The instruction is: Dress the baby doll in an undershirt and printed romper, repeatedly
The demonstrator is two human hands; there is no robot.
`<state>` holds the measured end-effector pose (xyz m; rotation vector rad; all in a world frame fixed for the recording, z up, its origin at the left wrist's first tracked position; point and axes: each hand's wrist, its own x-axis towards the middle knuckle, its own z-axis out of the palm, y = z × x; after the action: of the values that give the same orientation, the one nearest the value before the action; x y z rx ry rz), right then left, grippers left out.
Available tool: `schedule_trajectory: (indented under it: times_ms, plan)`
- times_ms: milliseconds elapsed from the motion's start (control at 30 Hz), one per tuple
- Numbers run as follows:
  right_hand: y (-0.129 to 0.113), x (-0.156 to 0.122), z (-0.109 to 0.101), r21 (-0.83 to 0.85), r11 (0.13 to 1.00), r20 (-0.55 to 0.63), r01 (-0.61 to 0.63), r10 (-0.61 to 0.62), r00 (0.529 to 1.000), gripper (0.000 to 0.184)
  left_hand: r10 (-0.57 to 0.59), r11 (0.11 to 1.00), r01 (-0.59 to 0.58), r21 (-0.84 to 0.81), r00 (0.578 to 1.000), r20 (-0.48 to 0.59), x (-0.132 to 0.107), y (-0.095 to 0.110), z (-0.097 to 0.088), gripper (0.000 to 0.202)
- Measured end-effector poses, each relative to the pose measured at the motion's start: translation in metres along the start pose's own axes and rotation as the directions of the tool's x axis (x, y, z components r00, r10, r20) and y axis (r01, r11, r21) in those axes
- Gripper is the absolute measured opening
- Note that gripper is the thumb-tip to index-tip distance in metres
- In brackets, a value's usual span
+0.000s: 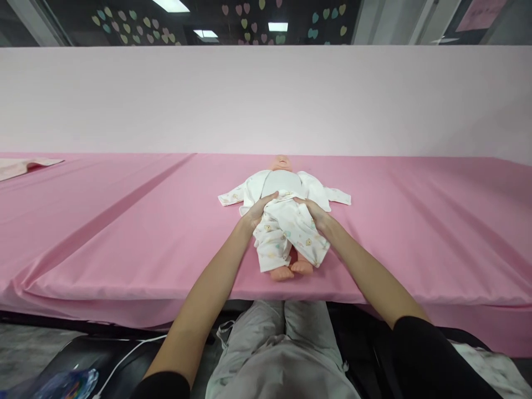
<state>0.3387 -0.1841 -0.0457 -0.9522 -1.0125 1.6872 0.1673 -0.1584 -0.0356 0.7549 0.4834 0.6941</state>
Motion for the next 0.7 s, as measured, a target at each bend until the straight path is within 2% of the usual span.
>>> schedule_trajectory:
  times_ms: [100,200,333,400,467,567,633,700]
  plan:
    - [0.002,0.004,0.004,0.057,0.997,-0.048,0.057,-0.054,0.997,0.012,0.01,0.998,-0.008,0.07,0.999,-0.034,-0.003,0.002,-0.005,0.034]
    - [0.0,0.001,0.009,0.095,0.994,-0.077,0.052,-0.045,0.996,0.011,0.007,0.975,-0.012,0.222,1.0,0.021,-0.005,0.007,-0.01,0.038]
    - [-0.004,-0.003,0.008,0.141,0.989,-0.011,0.034,-0.033,0.999,0.017,-0.123,0.898,0.071,0.434,0.988,0.094,-0.008,0.01,-0.007,0.049]
    - [-0.004,-0.005,0.006,0.072,0.994,0.05,0.082,-0.086,0.995,0.016,-0.103,0.919,0.054,0.391,0.989,0.103,-0.008,0.008,-0.005,0.045]
    - [-0.004,-0.007,0.005,-0.07,0.992,0.099,0.109,-0.101,0.99,0.025,-0.032,0.96,0.003,0.279,0.995,0.098,-0.007,0.004,-0.006,0.039]
    - [-0.003,-0.01,0.008,-0.239,0.969,0.057,0.062,-0.05,0.997,0.045,0.016,0.99,-0.024,0.139,0.998,0.063,-0.004,-0.002,-0.008,0.033]
    - [-0.002,-0.012,0.011,-0.224,0.974,0.002,0.042,-0.043,0.999,0.049,0.006,0.996,-0.01,0.087,0.999,0.041,-0.002,-0.004,-0.008,0.032]
    - [-0.002,-0.012,0.012,-0.133,0.99,0.015,0.049,-0.048,0.999,0.045,0.002,0.998,-0.004,0.057,1.0,0.028,-0.002,-0.004,-0.008,0.033]
